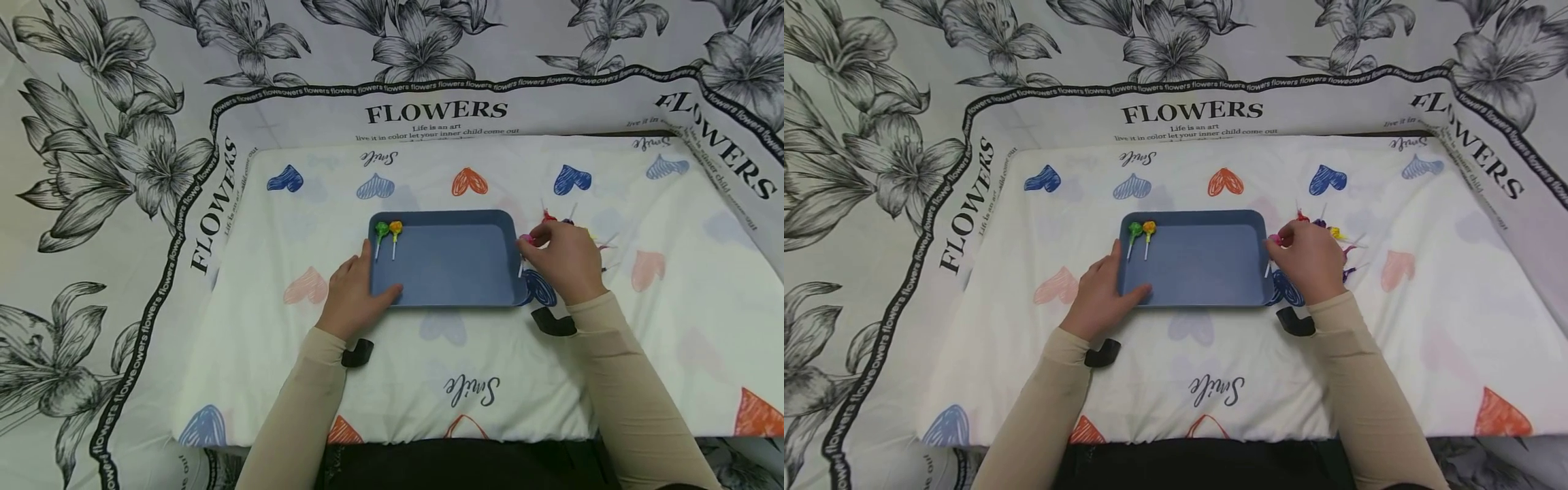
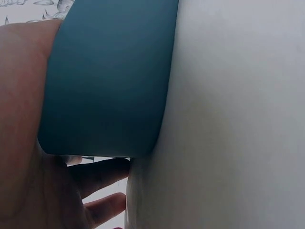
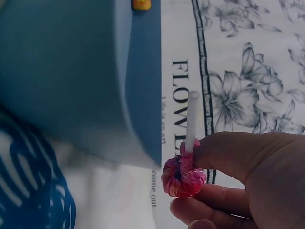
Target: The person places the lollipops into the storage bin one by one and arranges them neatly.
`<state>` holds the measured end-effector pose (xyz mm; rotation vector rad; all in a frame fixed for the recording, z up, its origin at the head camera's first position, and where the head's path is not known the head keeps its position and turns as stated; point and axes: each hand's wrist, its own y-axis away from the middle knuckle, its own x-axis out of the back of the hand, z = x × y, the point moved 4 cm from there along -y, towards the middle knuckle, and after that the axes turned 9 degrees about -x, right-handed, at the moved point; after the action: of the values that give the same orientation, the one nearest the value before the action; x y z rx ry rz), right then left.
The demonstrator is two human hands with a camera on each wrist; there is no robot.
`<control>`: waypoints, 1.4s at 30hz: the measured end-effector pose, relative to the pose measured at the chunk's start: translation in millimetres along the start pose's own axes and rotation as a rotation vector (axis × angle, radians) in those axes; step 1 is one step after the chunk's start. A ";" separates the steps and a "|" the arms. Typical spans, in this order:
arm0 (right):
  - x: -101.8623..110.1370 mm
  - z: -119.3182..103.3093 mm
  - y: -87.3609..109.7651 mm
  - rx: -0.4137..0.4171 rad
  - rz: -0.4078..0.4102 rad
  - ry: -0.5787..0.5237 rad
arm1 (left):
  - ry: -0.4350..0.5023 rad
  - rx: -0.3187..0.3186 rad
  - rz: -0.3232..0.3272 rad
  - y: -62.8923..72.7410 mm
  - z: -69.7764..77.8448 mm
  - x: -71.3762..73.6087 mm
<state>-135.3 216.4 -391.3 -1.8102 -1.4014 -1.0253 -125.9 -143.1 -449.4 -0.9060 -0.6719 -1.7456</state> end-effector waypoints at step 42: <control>-48.4 -80.3 -16.2 0.150 -0.093 -0.016 | -0.024 -0.027 0.020 -2.9 -5.3 0.0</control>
<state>-173.7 129.4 -392.3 -1.6619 -1.5423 -0.9267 -130.0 -146.4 -452.4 -0.9504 -0.6538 -1.7327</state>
